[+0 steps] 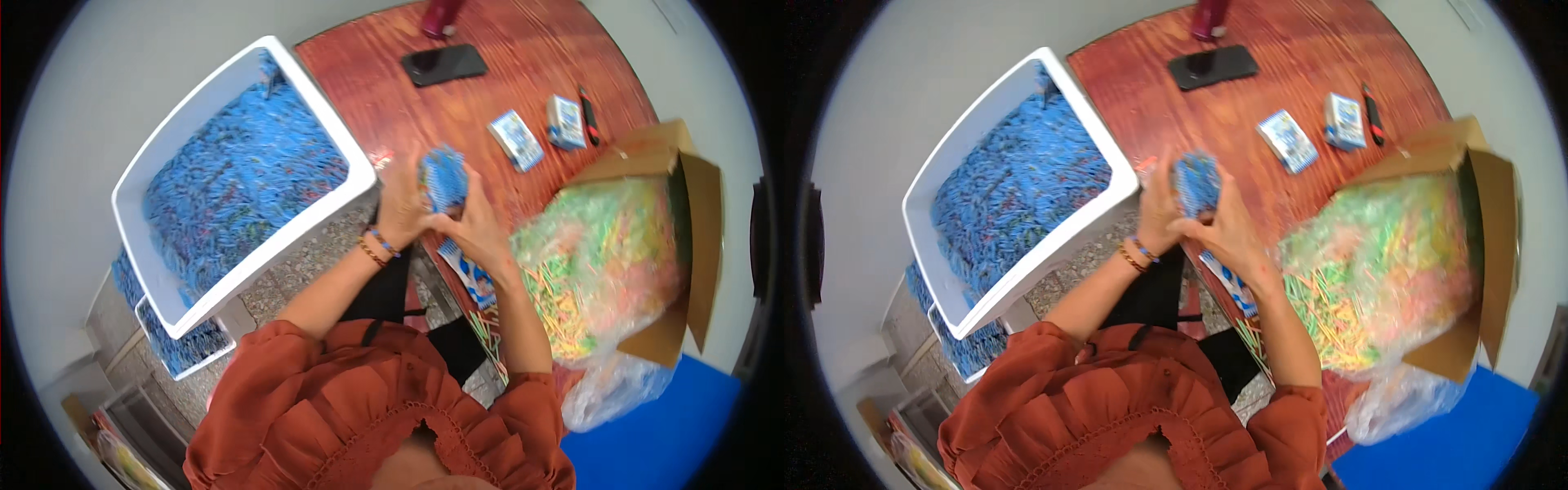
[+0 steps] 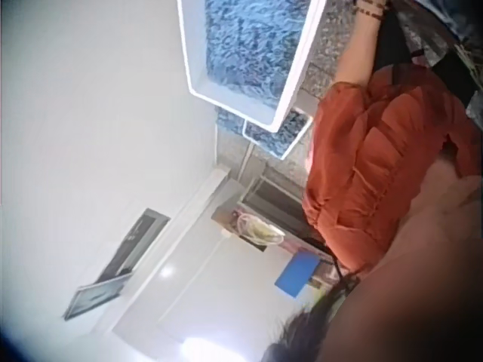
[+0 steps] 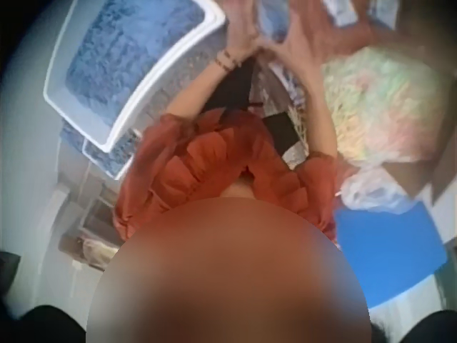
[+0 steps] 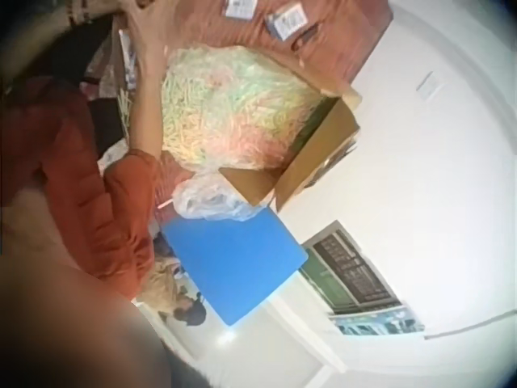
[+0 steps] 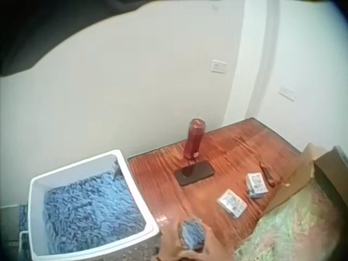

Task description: Sorting small blue snack packages from a larger container into a bin and organizing colorful straw filler.

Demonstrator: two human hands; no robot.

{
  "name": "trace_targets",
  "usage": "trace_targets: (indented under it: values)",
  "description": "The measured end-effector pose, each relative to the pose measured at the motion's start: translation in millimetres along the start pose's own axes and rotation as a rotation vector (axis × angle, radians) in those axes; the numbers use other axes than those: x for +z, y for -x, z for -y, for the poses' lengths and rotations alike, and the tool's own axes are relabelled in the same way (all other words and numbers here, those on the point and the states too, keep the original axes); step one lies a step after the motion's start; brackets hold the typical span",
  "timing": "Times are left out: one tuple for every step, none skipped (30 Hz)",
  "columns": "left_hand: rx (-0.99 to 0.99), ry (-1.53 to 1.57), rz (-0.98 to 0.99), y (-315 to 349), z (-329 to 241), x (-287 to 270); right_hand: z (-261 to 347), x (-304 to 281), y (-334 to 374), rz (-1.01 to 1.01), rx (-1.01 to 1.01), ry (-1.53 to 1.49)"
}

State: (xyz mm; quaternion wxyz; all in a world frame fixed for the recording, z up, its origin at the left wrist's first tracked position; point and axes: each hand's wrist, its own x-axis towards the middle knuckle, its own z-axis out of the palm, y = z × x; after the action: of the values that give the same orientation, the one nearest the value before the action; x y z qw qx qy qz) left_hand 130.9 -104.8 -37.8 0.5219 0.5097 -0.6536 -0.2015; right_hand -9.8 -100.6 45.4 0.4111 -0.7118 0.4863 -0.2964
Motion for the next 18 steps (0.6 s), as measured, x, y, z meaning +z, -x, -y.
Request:
trace_targets:
  values:
    - [0.042, -0.124, 0.010, -2.0, 1.4, 2.8, 9.5, 2.0, -0.3, -0.049, 0.081, 0.054]
    - [0.039, -0.144, -0.011, -3.5, 2.4, 5.0, 1.4, 9.0, -4.1, -0.138, 0.012, 0.045]
    - [0.017, -0.118, -0.010, -3.1, 2.3, 10.1, -7.2, 13.6, -6.2, -0.124, 0.001, 0.042]
    - [-0.004, -0.085, -0.007, -3.8, 0.5, 11.9, -11.5, 16.5, -6.9, -0.176, 0.015, 0.064]
    - [-0.007, -0.089, -0.018, -5.7, 0.5, 12.4, -12.9, 18.1, -8.4, -0.230, 0.031, 0.088]
    - [-0.005, -0.073, -0.008, -8.7, -0.8, 10.7, -10.8, 19.4, -10.8, -0.254, 0.040, 0.003]
    - [-0.001, -0.055, 0.004, -10.6, -1.5, 7.3, -11.1, 19.8, -12.8, -0.247, 0.036, 0.007]
    - [0.001, -0.055, 0.028, -9.7, -3.6, 3.2, -13.3, 19.7, -14.4, -0.272, 0.110, -0.128]
    - [0.001, -0.052, 0.017, -10.3, -3.9, 1.7, -15.5, 18.0, -16.1, -0.297, 0.181, -0.262]
    - [0.012, -0.040, 0.025, -10.8, -3.2, 1.7, -19.3, 20.2, -18.3, -0.297, 0.162, -0.300]
    - [0.024, -0.028, 0.034, -11.4, -1.7, 1.4, -19.5, 21.6, -18.8, -0.293, 0.155, -0.293]
    - [-0.019, 0.046, 0.065, -11.6, -1.3, -0.9, -14.9, 24.0, -19.2, -0.300, 0.158, -0.247]
    - [-0.022, 0.047, 0.058, -12.1, 0.9, -5.3, -9.6, 26.7, -20.8, -0.308, 0.161, -0.203]
    - [-0.001, 0.107, 0.022, -12.6, 3.6, -10.8, -2.9, 30.3, -24.3, -0.303, 0.158, -0.200]
    - [0.021, 0.167, -0.015, -15.8, 3.8, -19.1, 5.6, 34.1, -29.0, -0.296, 0.136, -0.240]
    - [0.021, 0.171, -0.018, -23.1, 2.9, -33.3, 13.9, 38.7, -33.7, -0.292, 0.117, -0.277]
    - [0.093, 0.187, -0.033, -32.7, 5.9, -51.0, 26.2, 44.8, -42.5, -0.292, 0.116, -0.275]
    - [0.164, 0.187, -0.050, -39.1, 12.0, -73.5, 44.9, 57.3, -56.1, -0.254, 0.050, -0.365]
